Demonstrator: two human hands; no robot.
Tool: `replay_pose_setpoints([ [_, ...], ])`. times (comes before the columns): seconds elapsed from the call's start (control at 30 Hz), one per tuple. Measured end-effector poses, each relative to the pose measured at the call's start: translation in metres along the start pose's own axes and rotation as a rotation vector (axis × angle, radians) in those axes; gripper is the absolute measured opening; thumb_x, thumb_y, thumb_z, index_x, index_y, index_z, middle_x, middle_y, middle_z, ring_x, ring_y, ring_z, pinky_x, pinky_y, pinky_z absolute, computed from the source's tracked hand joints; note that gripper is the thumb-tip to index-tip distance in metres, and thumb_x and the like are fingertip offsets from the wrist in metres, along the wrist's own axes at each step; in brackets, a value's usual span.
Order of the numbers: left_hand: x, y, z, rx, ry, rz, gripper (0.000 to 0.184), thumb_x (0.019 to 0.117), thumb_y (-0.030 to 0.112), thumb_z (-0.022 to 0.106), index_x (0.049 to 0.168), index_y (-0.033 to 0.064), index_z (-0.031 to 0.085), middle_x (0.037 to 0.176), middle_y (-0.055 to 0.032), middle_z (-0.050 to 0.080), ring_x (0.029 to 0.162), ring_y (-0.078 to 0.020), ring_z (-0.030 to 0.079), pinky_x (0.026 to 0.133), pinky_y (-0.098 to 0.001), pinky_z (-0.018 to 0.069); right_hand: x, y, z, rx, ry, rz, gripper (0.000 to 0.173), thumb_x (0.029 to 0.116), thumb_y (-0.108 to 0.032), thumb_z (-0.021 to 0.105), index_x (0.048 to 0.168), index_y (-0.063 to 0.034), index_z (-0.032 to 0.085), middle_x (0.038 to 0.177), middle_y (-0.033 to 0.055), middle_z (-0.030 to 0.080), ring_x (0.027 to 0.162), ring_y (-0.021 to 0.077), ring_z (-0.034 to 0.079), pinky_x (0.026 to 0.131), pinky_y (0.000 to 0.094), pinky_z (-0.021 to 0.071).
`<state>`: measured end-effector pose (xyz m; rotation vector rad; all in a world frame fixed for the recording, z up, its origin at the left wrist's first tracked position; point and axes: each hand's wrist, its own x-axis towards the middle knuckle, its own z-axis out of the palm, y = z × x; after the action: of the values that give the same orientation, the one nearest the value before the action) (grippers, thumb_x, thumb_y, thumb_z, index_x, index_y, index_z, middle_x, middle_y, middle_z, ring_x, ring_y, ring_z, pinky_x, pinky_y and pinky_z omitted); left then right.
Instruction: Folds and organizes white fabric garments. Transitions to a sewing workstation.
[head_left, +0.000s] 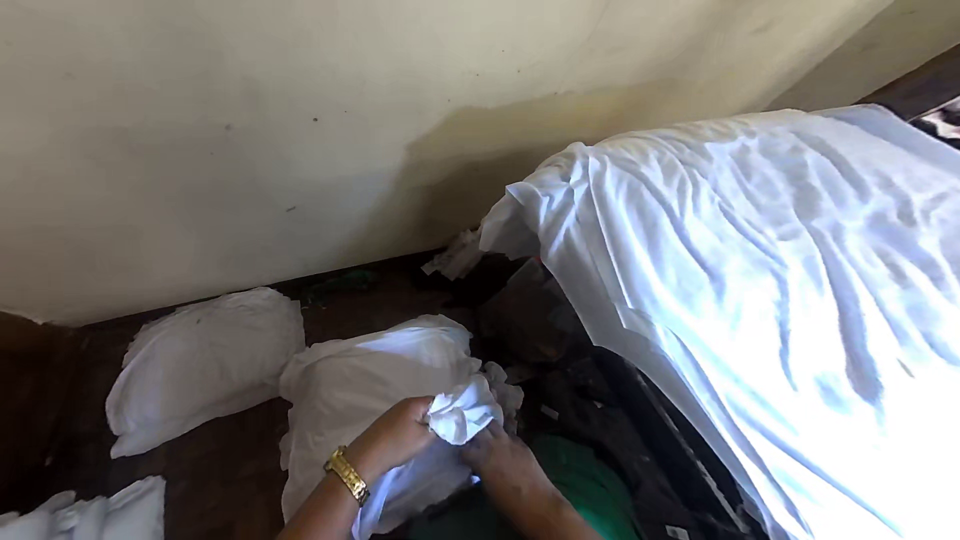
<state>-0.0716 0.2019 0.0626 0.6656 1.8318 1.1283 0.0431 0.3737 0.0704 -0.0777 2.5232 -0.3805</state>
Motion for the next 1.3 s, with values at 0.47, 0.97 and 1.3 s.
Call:
replay_pose_setpoints([
  [0.47,0.000,0.005,-0.004,0.057,0.001,-0.109,0.038,0.0998,0.020,0.061,0.133,0.0017,0.061,0.125,-0.0163,0.068,0.119,-0.0238,0.065,0.107,-0.0462,0.0485,0.001,0.001,0.009,0.091,0.096,-0.120,0.027,0.0937,0.002,0.061,0.115,-0.0071,0.074,0.125,0.0225,0.066,0.124,0.0440,0.059,0.093,0.0601,0.0540],
  [0.97,-0.004,0.007,-0.018,-0.158,0.368,-0.023,0.041,0.0961,0.014,0.065,0.134,-0.0021,0.059,0.125,-0.0110,0.069,0.118,-0.0094,0.064,0.106,-0.0292,0.0504,0.012,-0.004,0.002,0.136,-0.035,-0.011,0.037,0.1002,-0.014,0.062,0.137,-0.0116,0.063,0.146,0.0222,0.054,0.137,0.0455,0.048,0.103,0.0616,0.0477],
  [1.3,0.001,0.010,0.016,0.322,0.039,-0.203,0.070,0.0917,0.034,0.074,0.149,0.0039,0.048,0.142,-0.0183,0.059,0.132,-0.0315,0.057,0.111,-0.0522,0.0443,0.011,0.002,-0.018,0.104,0.578,-0.042,0.010,0.0931,-0.008,0.067,0.100,-0.0042,0.074,0.094,0.0168,0.074,0.089,0.0367,0.074,0.075,0.0546,0.0611],
])
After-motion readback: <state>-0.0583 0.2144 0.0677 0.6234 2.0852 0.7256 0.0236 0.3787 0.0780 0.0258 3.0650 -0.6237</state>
